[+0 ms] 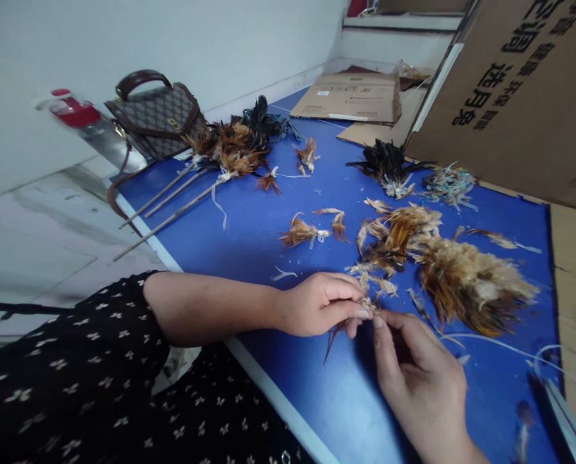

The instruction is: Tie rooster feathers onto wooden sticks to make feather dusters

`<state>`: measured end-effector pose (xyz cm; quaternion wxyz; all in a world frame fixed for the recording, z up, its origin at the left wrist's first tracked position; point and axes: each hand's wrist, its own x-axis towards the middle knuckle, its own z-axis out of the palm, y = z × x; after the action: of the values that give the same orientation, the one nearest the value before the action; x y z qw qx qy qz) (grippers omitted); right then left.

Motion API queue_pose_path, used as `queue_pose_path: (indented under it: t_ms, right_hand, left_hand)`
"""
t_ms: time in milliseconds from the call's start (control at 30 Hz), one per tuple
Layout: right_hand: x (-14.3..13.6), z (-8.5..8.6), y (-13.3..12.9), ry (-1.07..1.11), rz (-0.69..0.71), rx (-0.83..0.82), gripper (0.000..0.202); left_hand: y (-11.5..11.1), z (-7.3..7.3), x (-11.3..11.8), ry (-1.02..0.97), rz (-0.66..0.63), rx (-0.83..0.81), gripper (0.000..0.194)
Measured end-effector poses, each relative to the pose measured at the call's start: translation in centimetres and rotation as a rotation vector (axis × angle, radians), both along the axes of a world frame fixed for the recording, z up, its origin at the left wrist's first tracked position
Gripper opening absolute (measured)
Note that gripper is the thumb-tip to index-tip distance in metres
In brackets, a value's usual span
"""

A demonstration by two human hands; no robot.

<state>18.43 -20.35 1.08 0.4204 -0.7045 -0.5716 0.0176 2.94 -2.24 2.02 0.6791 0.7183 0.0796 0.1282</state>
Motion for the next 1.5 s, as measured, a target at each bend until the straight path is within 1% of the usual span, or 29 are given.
queue_pose_path:
  t_ms: [133,233,400,500,567,633,767,867,967,1067,1133,1233,1367,1500]
  right_hand:
    - [0.2,0.1,-0.2,0.017,0.006,-0.014,0.016]
    - [0.4,-0.2,-0.2,0.007,-0.018,-0.013,0.02]
    - [0.8,-0.6,-0.6,-0.022,-0.115,-0.017,0.025]
    - [1.2,-0.7,-0.8,-0.038,-0.17,-0.026,0.027]
    - [1.3,-0.7,-0.7,-0.052,-0.183,-0.02,0.028]
    - [1.2,-0.7,-0.6,-0.078,-0.17,0.0,0.027]
    - [0.6,-0.8,-0.1,-0.118,-0.093,0.013,0.019]
    - [0.1,-0.7,0.2,-0.114,-0.042,0.009,0.014]
    - [-0.2,-0.4,0.1,-0.101,0.014,0.012,0.011]
    - [-0.3,-0.2,0.1,-0.079,0.068,0.003,0.009]
    - [-0.4,-0.1,0.0,-0.069,0.079,-0.003,0.008]
    - [-0.1,0.0,-0.1,-0.086,0.089,0.008,0.006]
    - [0.6,0.1,-0.5,-0.143,0.1,0.02,0.004]
    - [1.0,0.2,-0.7,-0.175,0.103,0.029,0.004]
  left_hand:
    - [-0.4,-0.1,0.3,0.102,0.001,-0.245,0.051]
    - [-0.5,-0.4,0.6,0.149,0.035,-0.344,0.05]
    - [0.0,-0.7,0.8,0.131,0.09,-0.391,0.041]
    - [0.3,-0.4,0.7,0.125,0.181,-0.383,0.037]
    - [0.2,-0.2,0.6,0.118,0.248,-0.364,0.036]
    - [-0.2,0.0,0.4,0.087,0.267,-0.336,0.037]
    - [-1.2,-0.5,0.2,0.01,0.187,-0.23,0.043]
    - [-1.6,-1.0,0.2,-0.003,0.118,-0.171,0.043]
    - [-1.3,-0.8,0.0,0.001,0.062,-0.092,0.044]
    - [-0.9,-0.3,-0.2,0.026,0.044,-0.044,0.046]
    - [-0.7,-0.3,-0.2,0.028,0.043,-0.081,0.048]
    - [-0.7,-0.8,0.1,0.053,0.029,-0.216,0.048]
    - [-0.8,-1.6,0.5,0.187,0.002,-0.395,0.048]
    - [-0.7,-1.8,0.7,0.24,-0.072,-0.474,0.047]
